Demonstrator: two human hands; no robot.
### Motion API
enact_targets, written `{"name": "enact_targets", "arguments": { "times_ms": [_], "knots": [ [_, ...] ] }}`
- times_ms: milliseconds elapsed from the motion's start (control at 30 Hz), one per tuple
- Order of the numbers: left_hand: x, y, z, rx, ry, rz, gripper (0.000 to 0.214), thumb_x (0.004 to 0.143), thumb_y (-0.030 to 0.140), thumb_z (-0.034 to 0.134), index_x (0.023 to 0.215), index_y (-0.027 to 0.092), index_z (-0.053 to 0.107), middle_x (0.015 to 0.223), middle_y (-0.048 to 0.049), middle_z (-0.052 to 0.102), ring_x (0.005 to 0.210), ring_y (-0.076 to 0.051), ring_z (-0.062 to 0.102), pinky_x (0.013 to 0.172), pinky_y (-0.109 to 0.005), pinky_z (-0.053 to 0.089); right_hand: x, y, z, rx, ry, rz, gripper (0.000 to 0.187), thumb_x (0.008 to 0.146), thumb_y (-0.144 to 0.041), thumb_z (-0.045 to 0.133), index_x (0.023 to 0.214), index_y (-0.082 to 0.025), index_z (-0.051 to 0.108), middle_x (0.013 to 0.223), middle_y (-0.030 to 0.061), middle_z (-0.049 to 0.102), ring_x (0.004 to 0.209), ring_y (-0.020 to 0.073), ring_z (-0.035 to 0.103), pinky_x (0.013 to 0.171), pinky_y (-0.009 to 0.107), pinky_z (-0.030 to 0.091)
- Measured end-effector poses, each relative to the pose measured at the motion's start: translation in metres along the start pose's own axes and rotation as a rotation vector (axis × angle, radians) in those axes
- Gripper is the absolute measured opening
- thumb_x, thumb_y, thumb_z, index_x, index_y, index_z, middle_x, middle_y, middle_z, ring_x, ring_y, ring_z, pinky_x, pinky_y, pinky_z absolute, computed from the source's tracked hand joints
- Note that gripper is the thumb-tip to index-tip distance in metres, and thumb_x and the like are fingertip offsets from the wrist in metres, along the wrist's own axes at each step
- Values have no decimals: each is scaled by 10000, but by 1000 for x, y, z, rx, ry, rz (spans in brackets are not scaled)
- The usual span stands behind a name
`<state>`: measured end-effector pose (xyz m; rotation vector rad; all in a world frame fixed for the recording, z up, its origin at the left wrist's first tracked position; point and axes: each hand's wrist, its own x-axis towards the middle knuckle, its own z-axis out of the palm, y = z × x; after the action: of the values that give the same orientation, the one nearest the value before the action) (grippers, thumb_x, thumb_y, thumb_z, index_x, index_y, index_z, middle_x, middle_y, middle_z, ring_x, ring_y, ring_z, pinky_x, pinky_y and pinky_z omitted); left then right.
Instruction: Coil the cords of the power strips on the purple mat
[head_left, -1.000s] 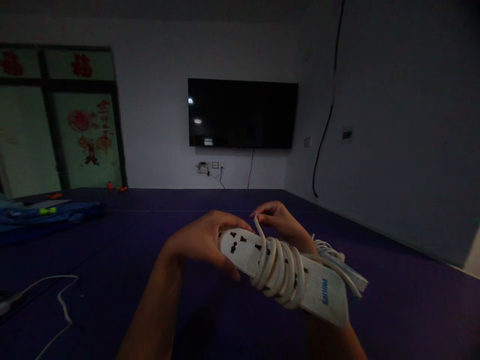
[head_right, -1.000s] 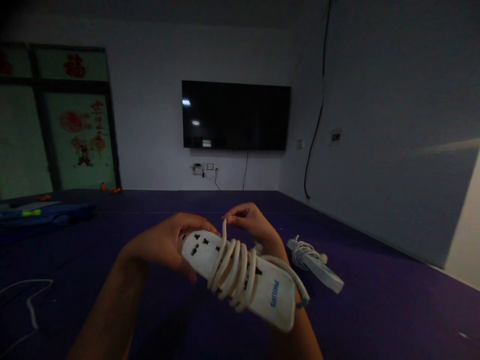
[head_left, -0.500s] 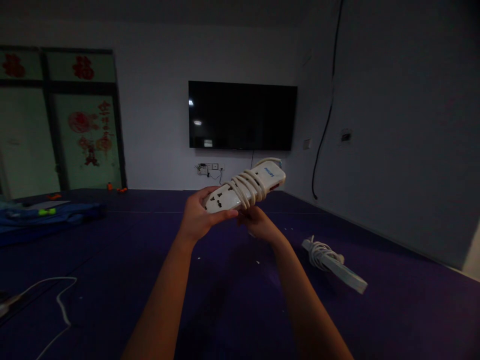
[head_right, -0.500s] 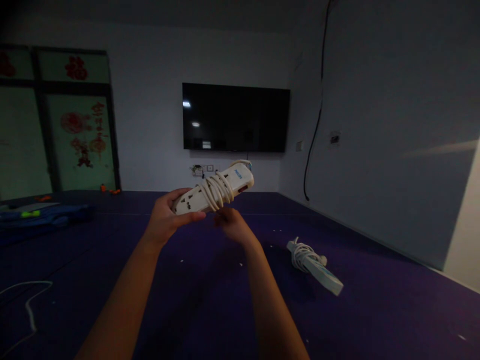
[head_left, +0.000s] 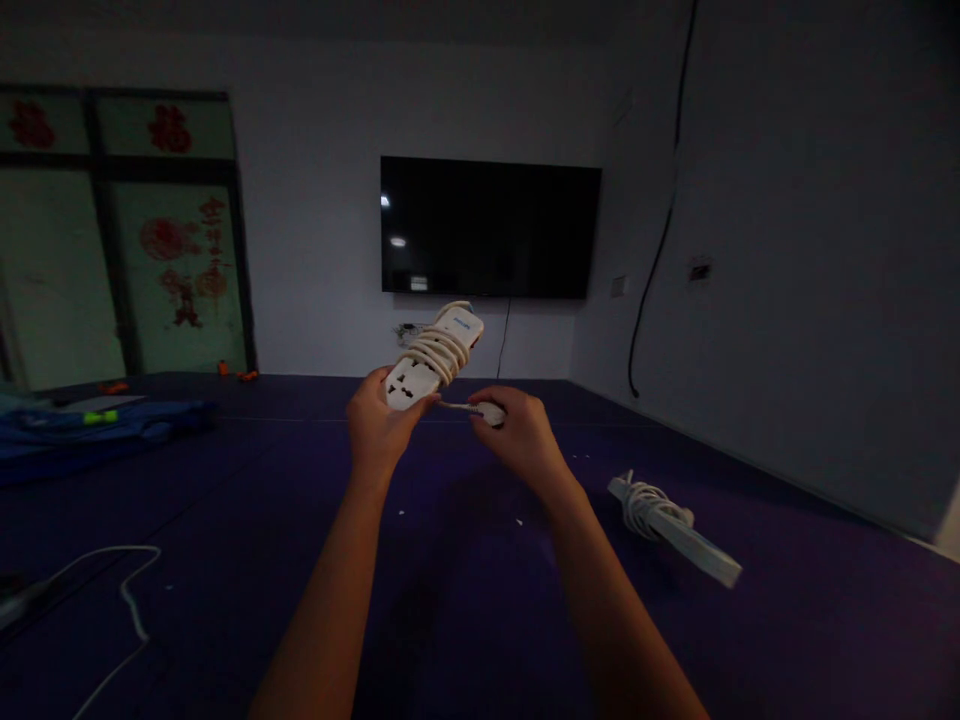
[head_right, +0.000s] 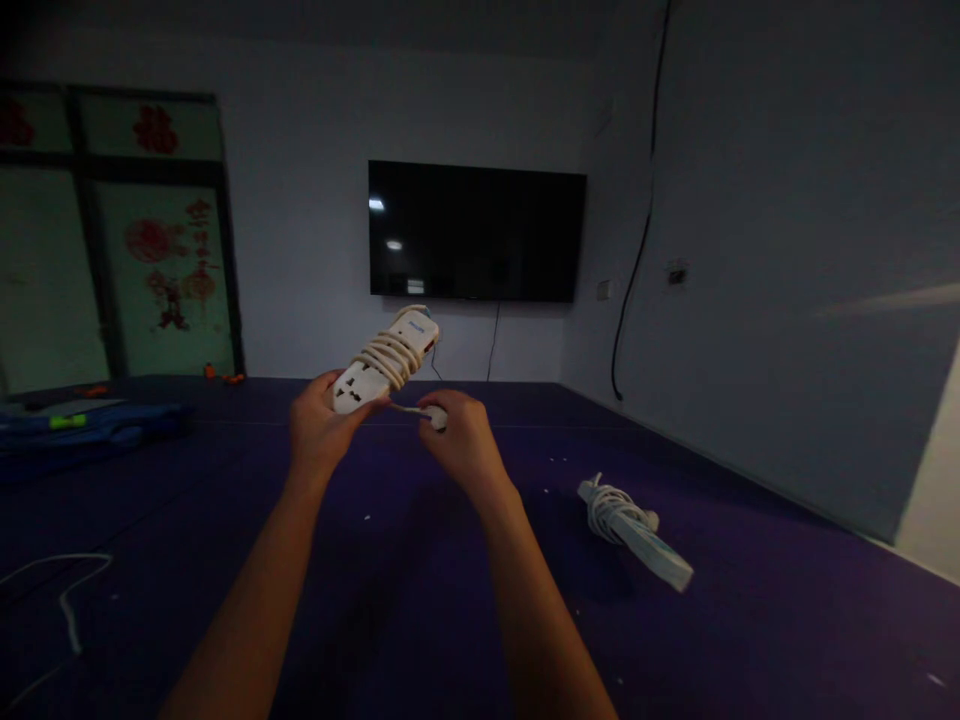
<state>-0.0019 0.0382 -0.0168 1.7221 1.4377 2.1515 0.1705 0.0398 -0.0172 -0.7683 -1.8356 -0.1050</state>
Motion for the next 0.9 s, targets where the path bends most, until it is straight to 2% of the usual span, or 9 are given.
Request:
{"name": "enact_targets", "arguments": {
  "times_ms": [100, 233, 400, 500, 667, 800, 900],
  "knots": [
    [-2, -1, 0, 133, -8, 111, 567, 533, 434, 769, 1006, 185, 580, 950, -75, 666, 852, -233, 625, 713, -337, 481, 2, -10, -9, -61, 125, -103, 135, 698, -144, 566, 798, -172, 652, 796, 57, 689, 752, 180, 625, 705, 285, 466],
    [-7, 2, 7, 231, -39, 240, 519, 593, 373, 750, 1045, 192, 568, 991, -76, 652, 913, -241, 603, 779, -356, 463, 0, -23, -18, -76, 102, -215, 110, 723, -166, 582, 815, -184, 637, 785, 45, 682, 733, 168, 623, 688, 280, 468],
    [-10, 7, 9, 295, -88, 285, 561, 605, 334, 742, 1108, 194, 538, 1055, -90, 624, 970, -253, 574, 842, -387, 443, -2, -31, -24, -70, 112, -275, 120, 741, -203, 619, 860, -195, 627, 850, 44, 678, 827, 177, 623, 754, 301, 471],
    [-11, 12, 5, 320, -161, 367, 557, 626, 283, 723, 1138, 204, 518, 1092, -88, 605, 1015, -252, 551, 879, -389, 423, -2, -31, -27, -68, 134, -273, 150, 736, -236, 647, 879, -199, 627, 864, 45, 674, 824, 179, 618, 735, 305, 476],
    [-14, 19, -1, 393, -361, 472, 496, 654, 262, 698, 1114, 226, 514, 1091, -63, 595, 1016, -244, 537, 865, -381, 427, -1, -29, -28, -90, 182, -208, 163, 729, -302, 670, 855, -206, 629, 825, 41, 672, 760, 176, 613, 681, 301, 472],
    [-17, 21, 3, 420, -510, 558, 519, 642, 257, 706, 1116, 227, 499, 1104, -53, 588, 1044, -243, 522, 886, -376, 421, -1, -22, -28, -127, 201, -184, 163, 748, -335, 656, 846, -207, 629, 815, 38, 673, 744, 171, 612, 681, 299, 461],
    [-19, 23, 8, 428, -565, 606, 535, 650, 258, 696, 1141, 214, 488, 1112, -67, 579, 1062, -248, 510, 888, -377, 424, -2, -16, -31, -166, 197, -149, 197, 752, -368, 650, 854, -200, 636, 806, 44, 670, 725, 173, 608, 673, 301, 454]
  ]
}}
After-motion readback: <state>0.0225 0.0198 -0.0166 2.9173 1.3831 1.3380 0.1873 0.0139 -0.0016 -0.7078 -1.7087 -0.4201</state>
